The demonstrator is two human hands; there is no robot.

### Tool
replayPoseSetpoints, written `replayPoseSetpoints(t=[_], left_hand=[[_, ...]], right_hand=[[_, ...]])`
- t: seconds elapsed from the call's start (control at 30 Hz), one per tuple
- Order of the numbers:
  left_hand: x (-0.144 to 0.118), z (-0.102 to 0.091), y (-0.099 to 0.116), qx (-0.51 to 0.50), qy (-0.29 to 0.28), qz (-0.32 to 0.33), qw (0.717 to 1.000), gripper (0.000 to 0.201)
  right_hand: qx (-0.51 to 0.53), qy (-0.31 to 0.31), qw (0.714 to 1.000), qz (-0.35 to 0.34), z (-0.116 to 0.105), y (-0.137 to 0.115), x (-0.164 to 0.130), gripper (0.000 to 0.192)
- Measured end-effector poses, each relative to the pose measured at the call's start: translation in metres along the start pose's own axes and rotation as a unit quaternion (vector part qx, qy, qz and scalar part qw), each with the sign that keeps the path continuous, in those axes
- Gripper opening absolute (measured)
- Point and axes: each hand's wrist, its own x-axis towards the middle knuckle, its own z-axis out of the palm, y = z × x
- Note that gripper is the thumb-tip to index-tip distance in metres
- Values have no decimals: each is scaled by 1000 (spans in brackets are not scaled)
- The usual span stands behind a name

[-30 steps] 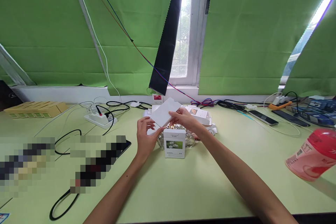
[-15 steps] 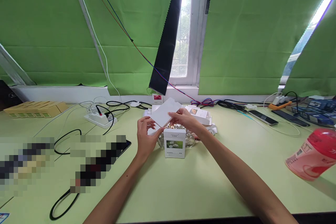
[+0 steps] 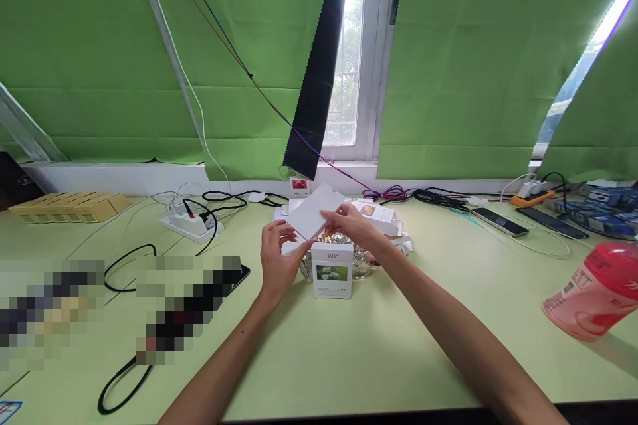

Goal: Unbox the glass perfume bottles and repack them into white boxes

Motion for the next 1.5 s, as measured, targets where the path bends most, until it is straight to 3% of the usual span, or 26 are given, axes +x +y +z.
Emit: replayPoseSetpoints(t=[0.2,0.6,1.0,1.5], left_hand=[[0,1,1,-4,5,11,1000,38],[-1,1,-1,0,12,-27,1000,63],[0,-2,1,90,9,42,995,38],[0,-3,1,89,4,60,994,37]], right_hand=[[31,3,1000,3,-1,-1,0,49],[63,-10,998,10,-4,0,1,45],[56,1,998,13,-3,-1,1,43],[56,18,998,17,1,0,-1,40]])
